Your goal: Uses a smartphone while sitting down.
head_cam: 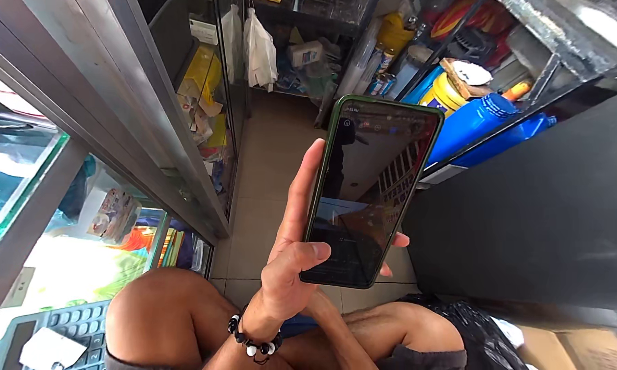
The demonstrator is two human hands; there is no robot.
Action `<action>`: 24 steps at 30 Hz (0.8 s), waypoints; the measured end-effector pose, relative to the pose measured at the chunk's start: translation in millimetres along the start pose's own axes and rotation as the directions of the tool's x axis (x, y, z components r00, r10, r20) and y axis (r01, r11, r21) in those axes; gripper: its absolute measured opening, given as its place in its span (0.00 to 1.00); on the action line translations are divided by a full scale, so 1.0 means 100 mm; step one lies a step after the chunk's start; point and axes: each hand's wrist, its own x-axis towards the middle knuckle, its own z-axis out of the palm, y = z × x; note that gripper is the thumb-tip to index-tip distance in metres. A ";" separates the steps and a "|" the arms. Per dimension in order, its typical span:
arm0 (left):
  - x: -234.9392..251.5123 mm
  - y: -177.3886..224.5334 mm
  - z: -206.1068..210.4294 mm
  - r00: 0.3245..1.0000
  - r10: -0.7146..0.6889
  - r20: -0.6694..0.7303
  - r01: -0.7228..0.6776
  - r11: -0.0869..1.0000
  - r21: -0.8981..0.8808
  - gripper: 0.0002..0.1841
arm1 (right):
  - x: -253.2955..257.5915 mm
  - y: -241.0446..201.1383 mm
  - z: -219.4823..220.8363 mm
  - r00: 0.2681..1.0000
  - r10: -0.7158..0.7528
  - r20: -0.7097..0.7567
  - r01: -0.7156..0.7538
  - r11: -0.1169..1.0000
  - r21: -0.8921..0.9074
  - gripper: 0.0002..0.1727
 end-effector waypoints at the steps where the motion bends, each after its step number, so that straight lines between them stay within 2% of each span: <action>1: 0.00 0.01 0.01 1.000 0.000 0.003 0.000 1.000 -0.012 0.46 | 0.11 0.01 0.09 0.991 0.062 0.116 -0.066 0.997 0.032 0.24; 2: -0.01 0.01 0.02 1.000 0.000 0.002 0.000 1.000 -0.024 0.46 | 0.30 0.41 0.62 0.969 -0.203 -0.141 0.210 0.977 0.041 0.21; 3: -0.01 0.02 0.03 1.000 0.004 0.000 -0.004 0.999 -0.032 0.46 | 0.47 0.52 0.86 0.982 -0.188 -0.032 0.190 0.979 0.069 0.23; 4: -0.01 0.02 0.04 1.000 0.006 0.001 -0.006 0.999 -0.034 0.46 | 0.60 0.52 0.98 0.988 -0.092 0.124 0.080 0.992 0.099 0.24; 5: -0.01 0.02 0.05 1.000 0.006 0.004 -0.006 0.999 -0.031 0.46 | 0.70 0.49 1.03 0.975 -0.012 0.222 -0.014 0.994 0.113 0.25; 7: -0.01 0.02 0.06 1.000 0.008 0.021 -0.007 0.999 -0.031 0.46 | 0.75 0.45 1.04 0.957 0.040 0.288 -0.076 0.990 0.116 0.25; 16: 0.01 0.00 0.04 0.999 -0.012 0.048 0.014 0.999 -0.039 0.45 | 0.68 0.46 0.91 0.950 -0.013 0.313 -0.036 0.988 0.149 0.25; 18: 0.01 -0.02 0.03 0.998 -0.022 0.050 0.023 0.999 -0.034 0.45 | 0.48 0.37 0.65 0.953 -0.020 0.301 -0.040 0.980 0.194 0.25; 20: 0.01 -0.04 0.02 0.998 -0.030 0.047 0.031 0.999 -0.037 0.44 | 0.29 0.17 0.34 0.946 0.063 0.317 -0.148 0.957 0.249 0.24; 21: 0.01 -0.04 0.01 0.998 -0.031 0.047 0.033 0.999 -0.037 0.44 | 0.26 0.17 0.32 0.951 0.052 0.304 -0.134 0.958 0.254 0.24; 23: 0.01 -0.05 0.01 0.998 -0.036 0.044 0.038 0.999 -0.039 0.44 | 0.46 0.40 0.67 0.967 -0.061 0.246 0.011 0.979 0.202 0.24; 24: 0.01 -0.05 0.01 0.998 -0.035 0.043 0.037 0.999 -0.034 0.44 | 0.63 0.49 0.89 0.965 -0.065 0.252 0.020 0.984 0.178 0.25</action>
